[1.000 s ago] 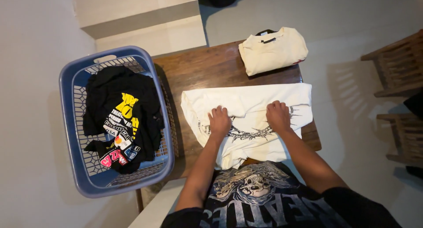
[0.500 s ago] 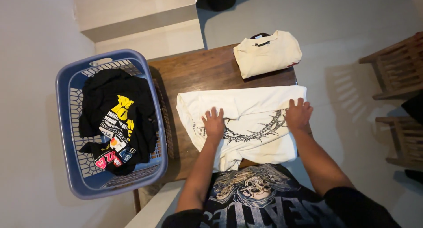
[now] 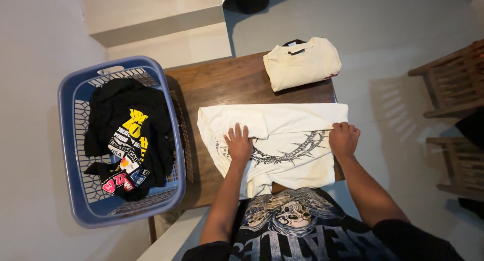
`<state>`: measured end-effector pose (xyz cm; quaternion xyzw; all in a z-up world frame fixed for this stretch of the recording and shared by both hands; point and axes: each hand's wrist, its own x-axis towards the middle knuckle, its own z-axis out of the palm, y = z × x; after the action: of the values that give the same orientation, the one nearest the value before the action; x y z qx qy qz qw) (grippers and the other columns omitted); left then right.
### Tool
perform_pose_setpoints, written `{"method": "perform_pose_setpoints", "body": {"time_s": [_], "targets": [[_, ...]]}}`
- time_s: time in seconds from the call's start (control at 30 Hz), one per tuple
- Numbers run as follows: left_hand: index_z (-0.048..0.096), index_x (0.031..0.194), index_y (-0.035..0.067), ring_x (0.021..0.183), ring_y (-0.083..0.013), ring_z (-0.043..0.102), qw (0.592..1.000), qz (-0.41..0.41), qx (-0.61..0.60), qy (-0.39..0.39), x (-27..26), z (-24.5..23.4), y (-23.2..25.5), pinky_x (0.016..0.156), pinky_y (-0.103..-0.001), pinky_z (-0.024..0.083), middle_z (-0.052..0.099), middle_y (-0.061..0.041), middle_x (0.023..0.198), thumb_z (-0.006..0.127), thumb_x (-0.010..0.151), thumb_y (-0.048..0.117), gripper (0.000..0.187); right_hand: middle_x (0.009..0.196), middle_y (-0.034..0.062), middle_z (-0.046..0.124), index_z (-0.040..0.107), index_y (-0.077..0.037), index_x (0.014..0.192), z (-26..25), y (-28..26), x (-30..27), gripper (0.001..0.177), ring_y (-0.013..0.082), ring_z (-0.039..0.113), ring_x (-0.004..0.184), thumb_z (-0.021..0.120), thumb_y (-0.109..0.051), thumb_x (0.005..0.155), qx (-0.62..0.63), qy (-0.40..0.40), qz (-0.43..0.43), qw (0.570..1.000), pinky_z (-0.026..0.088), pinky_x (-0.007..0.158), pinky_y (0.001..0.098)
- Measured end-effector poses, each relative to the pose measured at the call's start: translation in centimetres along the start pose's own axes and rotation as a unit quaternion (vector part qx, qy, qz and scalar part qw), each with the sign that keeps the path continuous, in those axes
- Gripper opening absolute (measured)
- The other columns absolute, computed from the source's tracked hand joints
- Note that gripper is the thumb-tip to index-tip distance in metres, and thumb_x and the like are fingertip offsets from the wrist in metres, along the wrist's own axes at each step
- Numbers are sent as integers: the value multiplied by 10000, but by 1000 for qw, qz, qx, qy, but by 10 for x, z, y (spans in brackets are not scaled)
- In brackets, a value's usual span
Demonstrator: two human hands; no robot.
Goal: A person takes a white t-shirt from a laundry basket and folds it neatly on a wooden table.
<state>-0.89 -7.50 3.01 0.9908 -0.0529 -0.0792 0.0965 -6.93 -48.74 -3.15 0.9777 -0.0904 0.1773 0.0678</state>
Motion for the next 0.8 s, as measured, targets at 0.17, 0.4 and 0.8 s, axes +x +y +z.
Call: {"method": "perform_pose_setpoints", "body": {"time_s": [0.17,0.4,0.8], "targets": [[335,1601,310,1558,-476,80,996,32,11,-77,-23,-47,7,1204,-726,100,193,-148,1700,515,1025,442,618,1136,70,677,741,-161,1111,-33,-25,8,213,304,666,1124,705,-210,907,15,-66,40,997,429,1007,503],[122,1661,291,1573,-431,-98,979,51,60,-186,-40,-73,14,1206,-702,-41,-38,-141,1736,376,1060,545,700,1263,138,675,720,-151,1261,-92,-121,26,408,408,649,1154,678,-202,858,248,-173,-86,949,513,954,539],[184,1657,185,1587,-388,64,976,90,-62,-190,-67,-51,-38,1268,-593,103,65,-131,1734,590,967,325,813,1213,119,686,710,-175,1232,-150,-209,0,459,408,618,1143,667,-292,790,437,-339,-258,792,493,969,519]]}}
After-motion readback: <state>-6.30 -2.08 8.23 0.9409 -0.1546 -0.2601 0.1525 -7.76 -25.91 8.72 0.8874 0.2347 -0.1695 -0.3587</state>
